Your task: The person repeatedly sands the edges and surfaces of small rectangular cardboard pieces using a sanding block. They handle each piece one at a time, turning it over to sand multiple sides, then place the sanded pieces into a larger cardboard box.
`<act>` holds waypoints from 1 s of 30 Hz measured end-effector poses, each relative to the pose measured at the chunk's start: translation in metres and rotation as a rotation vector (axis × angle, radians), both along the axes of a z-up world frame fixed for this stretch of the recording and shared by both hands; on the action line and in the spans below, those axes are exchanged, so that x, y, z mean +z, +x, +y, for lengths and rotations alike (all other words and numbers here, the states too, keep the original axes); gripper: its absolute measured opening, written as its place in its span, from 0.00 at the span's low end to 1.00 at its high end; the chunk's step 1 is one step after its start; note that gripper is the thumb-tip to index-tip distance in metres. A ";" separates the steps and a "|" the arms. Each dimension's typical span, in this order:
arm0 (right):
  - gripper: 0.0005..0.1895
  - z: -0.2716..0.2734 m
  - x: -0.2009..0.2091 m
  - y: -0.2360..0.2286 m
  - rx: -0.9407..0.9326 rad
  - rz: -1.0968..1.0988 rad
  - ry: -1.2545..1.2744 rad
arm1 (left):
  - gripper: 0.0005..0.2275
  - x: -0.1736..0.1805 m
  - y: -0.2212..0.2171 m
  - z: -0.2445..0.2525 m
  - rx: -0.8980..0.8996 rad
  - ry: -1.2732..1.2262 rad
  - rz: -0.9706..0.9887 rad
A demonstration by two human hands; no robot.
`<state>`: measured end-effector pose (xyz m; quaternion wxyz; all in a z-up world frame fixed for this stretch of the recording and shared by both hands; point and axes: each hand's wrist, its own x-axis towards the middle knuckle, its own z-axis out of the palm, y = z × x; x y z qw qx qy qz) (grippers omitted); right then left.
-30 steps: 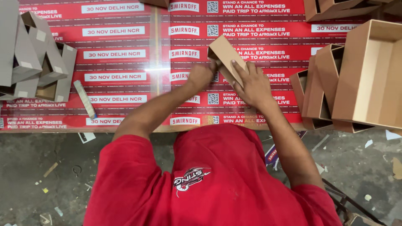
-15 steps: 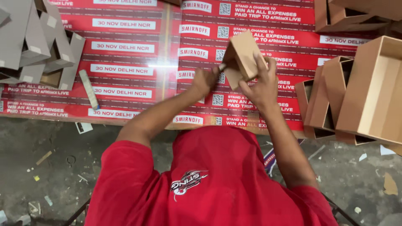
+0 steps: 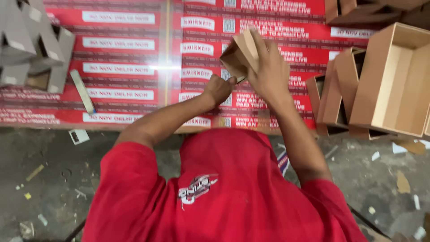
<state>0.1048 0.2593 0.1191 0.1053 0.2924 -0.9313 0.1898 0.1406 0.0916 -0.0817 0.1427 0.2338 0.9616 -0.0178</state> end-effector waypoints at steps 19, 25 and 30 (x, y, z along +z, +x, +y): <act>0.42 -0.016 -0.016 0.008 -0.231 -0.371 0.144 | 0.22 -0.020 0.060 0.100 -0.021 0.199 -0.204; 0.37 -0.028 0.005 -0.008 -0.065 -0.060 -0.189 | 0.13 0.000 -0.007 0.020 0.236 0.069 -0.016; 0.22 0.017 -0.021 0.016 -0.042 0.044 -0.294 | 0.10 0.006 -0.021 -0.033 0.335 0.229 0.174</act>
